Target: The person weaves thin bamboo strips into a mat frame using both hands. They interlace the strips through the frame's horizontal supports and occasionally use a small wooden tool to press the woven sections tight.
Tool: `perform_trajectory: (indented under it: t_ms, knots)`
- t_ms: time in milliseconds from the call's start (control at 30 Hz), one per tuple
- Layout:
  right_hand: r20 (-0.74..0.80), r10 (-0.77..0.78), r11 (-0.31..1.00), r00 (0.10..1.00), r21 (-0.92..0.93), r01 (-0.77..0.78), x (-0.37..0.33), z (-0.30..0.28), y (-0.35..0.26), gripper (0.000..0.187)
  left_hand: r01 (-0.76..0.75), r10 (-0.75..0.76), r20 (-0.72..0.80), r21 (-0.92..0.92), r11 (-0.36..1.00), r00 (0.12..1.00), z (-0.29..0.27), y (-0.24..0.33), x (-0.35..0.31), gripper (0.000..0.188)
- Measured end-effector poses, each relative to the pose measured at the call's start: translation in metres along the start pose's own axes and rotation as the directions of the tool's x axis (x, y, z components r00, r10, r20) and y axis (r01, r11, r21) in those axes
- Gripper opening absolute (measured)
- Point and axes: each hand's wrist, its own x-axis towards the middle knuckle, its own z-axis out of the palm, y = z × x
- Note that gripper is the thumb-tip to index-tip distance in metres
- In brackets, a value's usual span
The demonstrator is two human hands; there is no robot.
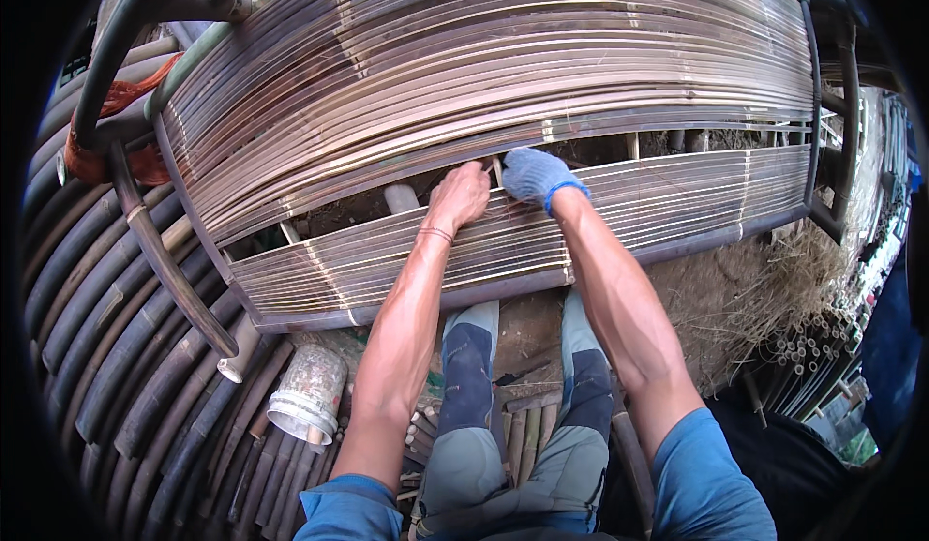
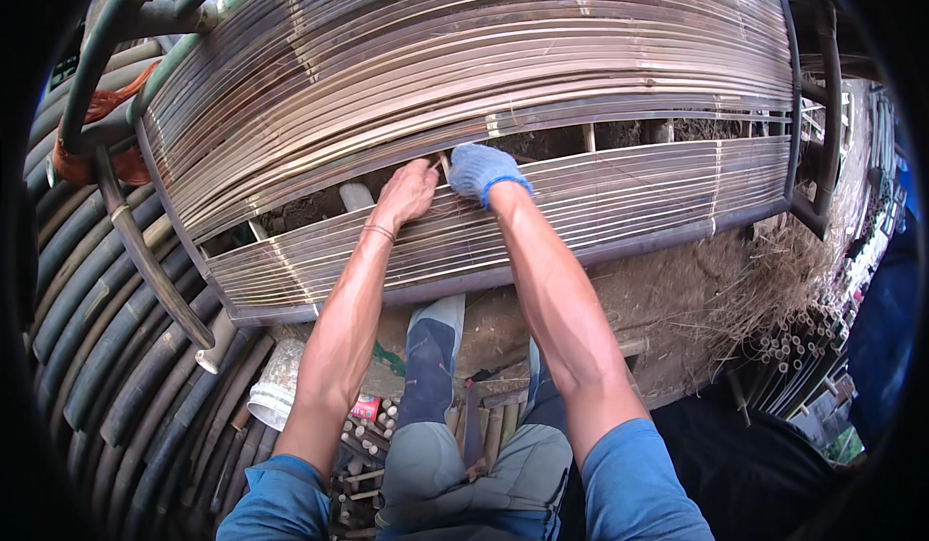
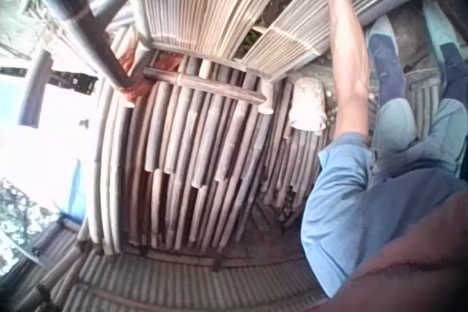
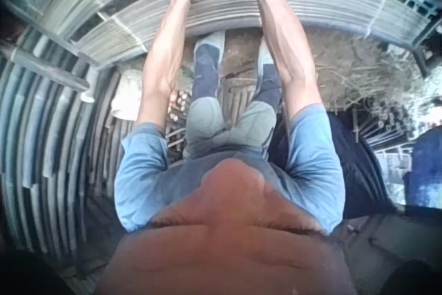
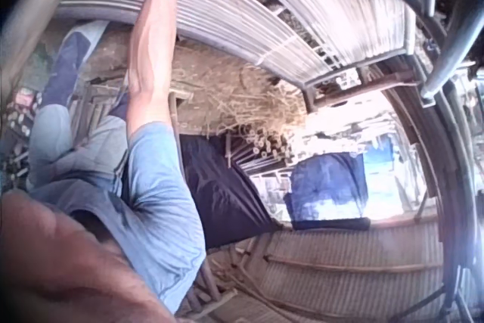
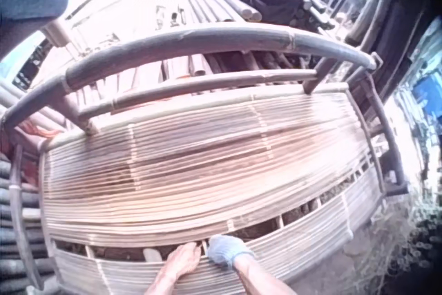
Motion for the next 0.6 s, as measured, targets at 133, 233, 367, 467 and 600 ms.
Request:
perform_trajectory:
  t_ms: [133, 233, 367, 467, 600]
  knots:
    - [0.044, -0.008, 1.000, 0.999, -0.013, 0.009, -0.001, -0.012, 0.003, 0.026, 0.102, -0.098, 0.095, -0.038, 0.994, 0.991, -0.005, 0.005, 0.007, 0.030]
    - [-0.277, 0.000, 0.994, 0.961, -0.108, -0.032, -0.048, -0.017, -0.018, 0.029, 0.061, -0.076, -0.177, -0.091, 0.994, 0.981, -0.007, 0.019, -0.026, 0.028]
    - [-0.747, 0.057, 0.994, 0.663, 0.108, 0.036, -0.122, -0.006, -0.018, 0.027, -0.070, -0.017, -0.219, -0.383, 0.921, 0.975, -0.016, 0.000, -0.048, 0.020]
    - [-0.582, 0.181, 0.983, 0.793, 0.132, -0.127, -0.204, 0.030, -0.010, 0.032, -0.047, 0.015, -0.057, -0.604, 0.796, 0.998, -0.036, -0.003, -0.056, 0.015]
    - [-0.412, 0.197, 0.943, 0.890, 0.327, -0.058, -0.239, 0.047, -0.033, 0.043, 0.015, 0.093, 0.134, -0.645, 0.764, 0.987, -0.047, 0.008, -0.053, 0.015]
